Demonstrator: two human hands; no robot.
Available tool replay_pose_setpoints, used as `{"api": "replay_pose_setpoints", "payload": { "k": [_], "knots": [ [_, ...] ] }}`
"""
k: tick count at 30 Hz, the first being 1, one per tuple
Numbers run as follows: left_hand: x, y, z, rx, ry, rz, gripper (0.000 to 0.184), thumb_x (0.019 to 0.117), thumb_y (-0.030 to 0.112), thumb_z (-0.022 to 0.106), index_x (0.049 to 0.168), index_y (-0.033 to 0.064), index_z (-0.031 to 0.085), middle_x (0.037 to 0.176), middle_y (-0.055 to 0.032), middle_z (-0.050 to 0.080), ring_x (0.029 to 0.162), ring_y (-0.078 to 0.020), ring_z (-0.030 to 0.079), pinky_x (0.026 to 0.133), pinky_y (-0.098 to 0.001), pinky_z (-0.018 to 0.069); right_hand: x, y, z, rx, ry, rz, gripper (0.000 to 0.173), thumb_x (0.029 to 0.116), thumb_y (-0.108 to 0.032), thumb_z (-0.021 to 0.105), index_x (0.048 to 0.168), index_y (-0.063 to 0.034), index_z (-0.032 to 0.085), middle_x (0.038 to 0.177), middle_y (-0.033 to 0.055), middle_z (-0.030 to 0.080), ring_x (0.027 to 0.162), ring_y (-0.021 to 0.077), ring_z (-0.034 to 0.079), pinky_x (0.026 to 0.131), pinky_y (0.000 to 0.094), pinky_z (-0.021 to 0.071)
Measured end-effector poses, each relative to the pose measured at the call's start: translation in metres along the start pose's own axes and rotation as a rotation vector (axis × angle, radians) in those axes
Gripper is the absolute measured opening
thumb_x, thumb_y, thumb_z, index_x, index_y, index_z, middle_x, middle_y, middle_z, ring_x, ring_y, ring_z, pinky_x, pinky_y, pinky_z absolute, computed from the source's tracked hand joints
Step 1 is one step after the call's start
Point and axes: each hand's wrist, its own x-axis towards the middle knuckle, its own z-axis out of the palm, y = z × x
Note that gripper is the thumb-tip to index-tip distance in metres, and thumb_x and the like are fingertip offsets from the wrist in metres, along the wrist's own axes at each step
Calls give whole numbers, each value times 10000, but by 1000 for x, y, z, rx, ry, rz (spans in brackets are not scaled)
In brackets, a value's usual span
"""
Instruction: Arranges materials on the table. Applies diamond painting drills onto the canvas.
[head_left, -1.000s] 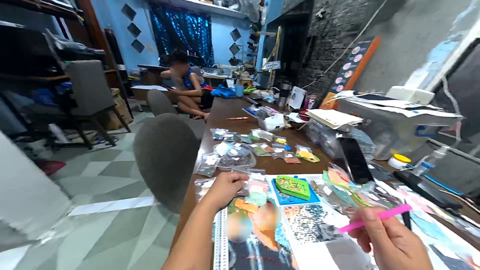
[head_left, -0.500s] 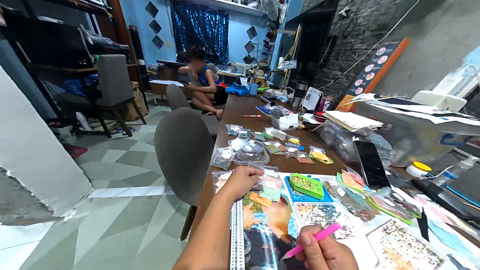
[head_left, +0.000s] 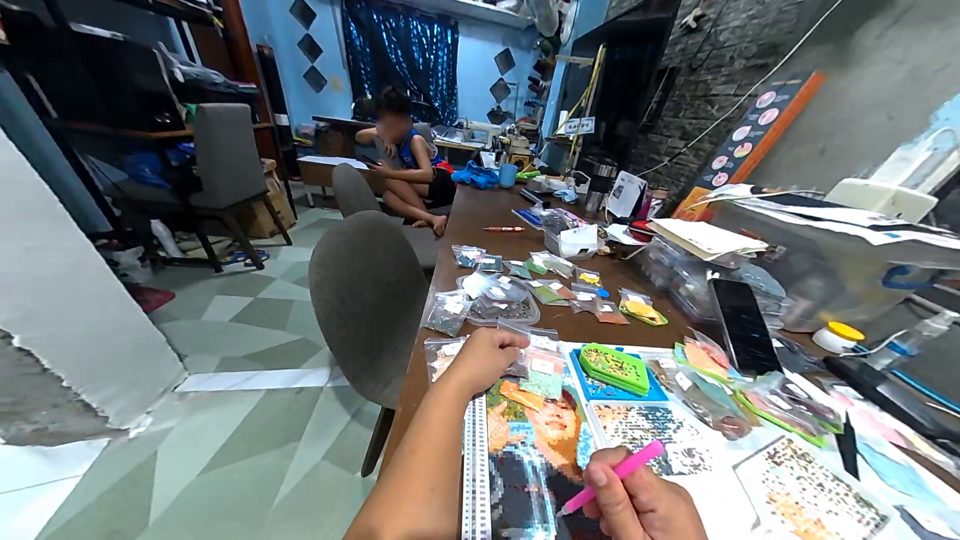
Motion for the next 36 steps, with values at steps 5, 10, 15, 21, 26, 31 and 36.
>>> {"api": "replay_pose_setpoints", "payload": {
  "k": [5, 10, 15, 21, 26, 31, 36],
  "knots": [
    [-1, 1, 0, -2, 1, -9, 240, 1053, 67, 527, 1214, 26, 701, 1112, -112, 690, 948, -158, 637, 873, -351, 510, 0, -1, 1, -9, -7, 5, 303, 1066, -195, 521, 918, 35, 652, 680, 53, 648, 577, 26, 595, 561, 191, 501],
    [-2, 2, 0, -2, 2, -21, 242, 1054, 69, 528, 1220, 26, 699, 1118, -107, 691, 944, -150, 637, 867, -341, 511, 2, -5, 2, -96, -48, -46, 335, 1061, -208, 526, 881, 43, 656, 650, 97, 629, 570, 102, 601, 558, 244, 499],
    [-1, 0, 0, -13, 5, -28, 239, 1055, 75, 530, 1218, 34, 700, 1113, -101, 691, 927, -144, 635, 852, -335, 513, 5, -5, -5, -38, -71, -48, 336, 1070, -204, 509, 900, 43, 661, 663, 81, 640, 567, 71, 599, 554, 228, 500],
    [-1, 0, -1, -17, 4, -24, 239, 1053, 79, 535, 1220, 32, 700, 1111, -101, 690, 918, -141, 630, 842, -329, 512, -6, -2, -23, 202, -118, -97, 346, 1102, -288, 460, 1120, -5, 658, 978, 49, 735, 891, 43, 701, 804, 253, 595],
    [-1, 1, -1, -9, 2, -17, 243, 1053, 81, 532, 1225, 30, 696, 1125, -99, 689, 934, -143, 631, 851, -336, 511, -23, -2, -13, -141, -332, -169, 310, 1085, -125, 433, 1138, 64, 673, 1134, 247, 723, 1039, 366, 719, 955, 517, 538],
    [0, 1, -1, -9, 4, -11, 242, 1054, 78, 529, 1220, 30, 698, 1111, -100, 693, 927, -142, 635, 852, -335, 514, -17, -7, -10, -179, -412, -148, 293, 1065, -77, 384, 1066, 50, 648, 1169, 231, 719, 1159, 384, 679, 996, 549, 498],
    [2, -3, 0, -13, 7, -21, 226, 1047, 99, 554, 1199, 39, 709, 1080, -105, 692, 912, -152, 638, 838, -341, 521, -14, -7, -9, -235, -450, -139, 306, 1038, -80, 406, 1128, 50, 667, 1138, 213, 728, 1084, 375, 699, 952, 573, 498]
  ]
}}
